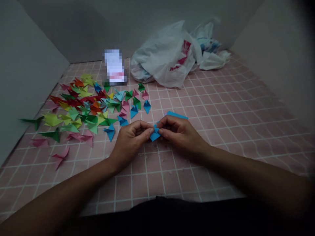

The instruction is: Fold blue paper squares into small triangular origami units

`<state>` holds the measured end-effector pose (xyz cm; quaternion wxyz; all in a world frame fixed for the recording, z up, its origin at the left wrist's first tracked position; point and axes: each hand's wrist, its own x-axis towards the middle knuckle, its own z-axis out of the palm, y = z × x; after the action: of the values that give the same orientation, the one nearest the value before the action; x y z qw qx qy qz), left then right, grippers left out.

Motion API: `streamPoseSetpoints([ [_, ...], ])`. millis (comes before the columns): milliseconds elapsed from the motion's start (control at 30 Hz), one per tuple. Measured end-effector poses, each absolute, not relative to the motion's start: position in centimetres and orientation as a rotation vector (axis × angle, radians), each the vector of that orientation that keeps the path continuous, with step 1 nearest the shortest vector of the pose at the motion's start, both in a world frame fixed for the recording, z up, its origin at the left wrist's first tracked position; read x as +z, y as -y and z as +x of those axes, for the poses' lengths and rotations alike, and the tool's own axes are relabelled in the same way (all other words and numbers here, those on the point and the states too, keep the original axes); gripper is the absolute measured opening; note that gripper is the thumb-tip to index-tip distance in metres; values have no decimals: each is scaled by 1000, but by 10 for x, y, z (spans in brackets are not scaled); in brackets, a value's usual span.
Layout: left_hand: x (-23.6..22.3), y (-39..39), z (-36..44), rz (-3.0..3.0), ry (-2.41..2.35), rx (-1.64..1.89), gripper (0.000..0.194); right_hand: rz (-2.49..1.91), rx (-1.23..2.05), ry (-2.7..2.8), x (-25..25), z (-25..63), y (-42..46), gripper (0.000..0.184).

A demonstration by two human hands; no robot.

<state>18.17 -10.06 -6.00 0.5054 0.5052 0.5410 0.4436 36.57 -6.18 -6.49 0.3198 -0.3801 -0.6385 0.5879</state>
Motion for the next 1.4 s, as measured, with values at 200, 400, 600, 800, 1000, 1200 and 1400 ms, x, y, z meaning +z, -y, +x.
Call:
streamPoseSetpoints([
  [200,-59,99,182,1112,-1289,1022,16,-810,1137,1955,-65,369,59,12],
  [400,-58,96,179,1063,-1238,967,19,-734,868,2102,-64,372,57,13],
  [600,-56,95,177,1022,-1191,957,19,-602,720,2148,-64,373,57,20],
  [800,-58,96,175,1000,-1113,979,23,-736,794,2060,-61,373,58,15],
  [1000,-51,97,176,1092,-1219,1001,15,-691,784,2075,-63,372,58,15],
  [1200,-49,97,177,1167,-1211,1003,15,-613,778,2112,-63,373,59,20],
  [1400,-51,98,175,1169,-1183,1032,13,-593,822,2079,-63,373,58,18],
])
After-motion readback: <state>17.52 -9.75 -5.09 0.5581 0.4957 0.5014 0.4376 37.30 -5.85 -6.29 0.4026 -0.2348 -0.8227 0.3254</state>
